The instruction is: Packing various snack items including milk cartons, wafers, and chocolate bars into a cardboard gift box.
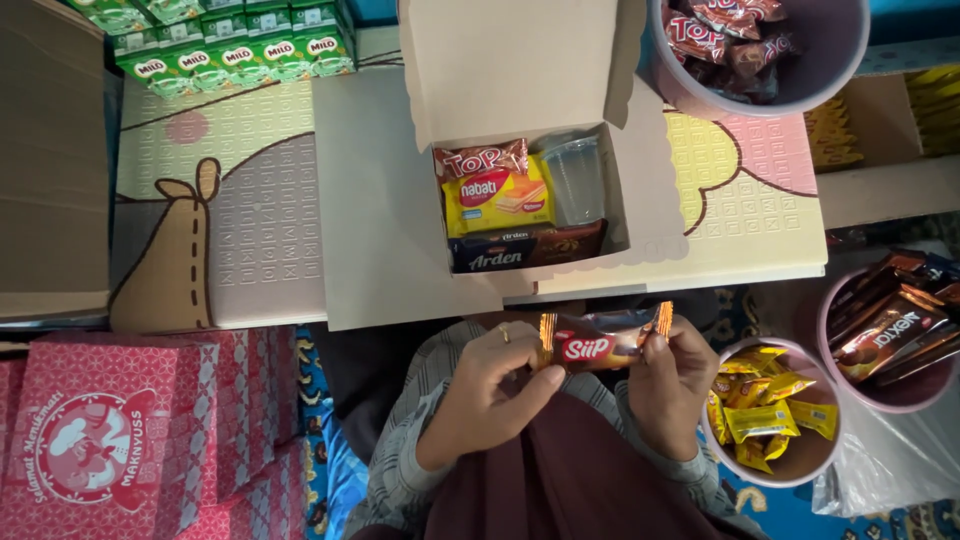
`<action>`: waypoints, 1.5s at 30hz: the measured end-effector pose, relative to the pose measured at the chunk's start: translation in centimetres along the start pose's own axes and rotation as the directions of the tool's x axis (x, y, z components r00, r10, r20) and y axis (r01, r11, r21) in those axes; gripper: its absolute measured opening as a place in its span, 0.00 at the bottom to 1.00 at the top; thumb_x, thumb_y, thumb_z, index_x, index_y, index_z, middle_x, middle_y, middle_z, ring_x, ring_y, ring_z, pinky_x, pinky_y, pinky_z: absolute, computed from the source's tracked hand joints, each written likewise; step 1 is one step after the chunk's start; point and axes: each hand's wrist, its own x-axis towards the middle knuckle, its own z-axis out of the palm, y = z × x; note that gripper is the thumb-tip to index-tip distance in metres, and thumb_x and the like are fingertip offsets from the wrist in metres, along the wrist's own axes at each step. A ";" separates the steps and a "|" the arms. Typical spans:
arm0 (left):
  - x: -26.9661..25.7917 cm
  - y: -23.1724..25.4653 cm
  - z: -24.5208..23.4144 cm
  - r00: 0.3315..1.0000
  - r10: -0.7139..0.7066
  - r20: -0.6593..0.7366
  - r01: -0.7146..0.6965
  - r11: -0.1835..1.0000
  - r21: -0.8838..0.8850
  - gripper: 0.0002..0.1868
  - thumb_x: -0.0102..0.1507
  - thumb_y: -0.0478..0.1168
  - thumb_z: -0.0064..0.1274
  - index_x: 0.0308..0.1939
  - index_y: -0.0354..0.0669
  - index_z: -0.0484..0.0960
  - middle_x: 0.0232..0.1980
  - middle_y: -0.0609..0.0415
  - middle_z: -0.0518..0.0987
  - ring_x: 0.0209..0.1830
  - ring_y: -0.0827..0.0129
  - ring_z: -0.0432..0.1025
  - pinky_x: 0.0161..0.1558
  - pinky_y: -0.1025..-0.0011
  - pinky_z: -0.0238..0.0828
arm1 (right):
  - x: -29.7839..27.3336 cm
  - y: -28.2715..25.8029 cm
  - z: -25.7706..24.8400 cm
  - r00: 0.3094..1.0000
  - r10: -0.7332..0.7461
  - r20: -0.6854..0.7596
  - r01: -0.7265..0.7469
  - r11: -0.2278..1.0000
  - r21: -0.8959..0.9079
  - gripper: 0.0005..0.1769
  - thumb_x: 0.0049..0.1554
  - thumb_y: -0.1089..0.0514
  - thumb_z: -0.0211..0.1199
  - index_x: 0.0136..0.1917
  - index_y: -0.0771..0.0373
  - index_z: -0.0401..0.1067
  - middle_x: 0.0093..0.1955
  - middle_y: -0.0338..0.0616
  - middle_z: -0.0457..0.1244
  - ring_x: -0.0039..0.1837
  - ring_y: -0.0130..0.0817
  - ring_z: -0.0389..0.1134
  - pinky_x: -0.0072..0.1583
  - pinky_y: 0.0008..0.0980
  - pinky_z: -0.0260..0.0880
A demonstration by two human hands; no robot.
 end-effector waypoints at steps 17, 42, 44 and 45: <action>1.7 -7.1 -2.8 0.876 0.067 -0.478 0.105 0.940 0.325 0.14 0.66 0.47 0.61 0.35 0.40 0.81 0.30 0.45 0.81 0.38 0.52 0.78 0.45 0.60 0.74 | 9.2 1.1 4.6 0.957 0.014 0.289 0.203 0.679 -0.706 0.13 0.61 0.57 0.68 0.36 0.63 0.73 0.27 0.42 0.59 0.32 0.31 0.60 0.40 0.30 0.63; 5.7 -12.0 -1.7 0.971 0.187 -0.147 0.052 0.436 0.898 0.22 0.74 0.49 0.38 0.58 0.42 0.83 0.65 0.48 0.79 0.67 0.57 0.71 0.71 0.46 0.56 | 17.0 8.2 7.0 0.931 0.248 0.269 0.214 0.226 -0.950 0.16 0.56 0.55 0.66 0.58 0.56 0.78 0.44 0.44 0.73 0.47 0.49 0.75 0.50 0.48 0.76; 5.7 -12.0 -1.7 0.968 0.198 -0.152 0.059 0.409 0.911 0.26 0.74 0.55 0.40 0.56 0.39 0.84 0.62 0.45 0.80 0.65 0.56 0.72 0.73 0.47 0.53 | 16.6 6.8 8.2 0.924 0.281 0.260 0.195 0.241 -0.951 0.21 0.56 0.59 0.62 0.63 0.56 0.75 0.46 0.48 0.74 0.49 0.55 0.75 0.52 0.55 0.75; 5.7 -12.3 -1.7 0.968 0.200 -0.154 0.061 0.410 0.910 0.26 0.74 0.55 0.40 0.56 0.39 0.84 0.62 0.45 0.80 0.65 0.56 0.72 0.73 0.47 0.53 | 16.6 6.8 8.1 0.923 0.281 0.262 0.197 0.240 -0.950 0.21 0.56 0.59 0.62 0.63 0.56 0.75 0.46 0.48 0.74 0.49 0.55 0.75 0.52 0.55 0.75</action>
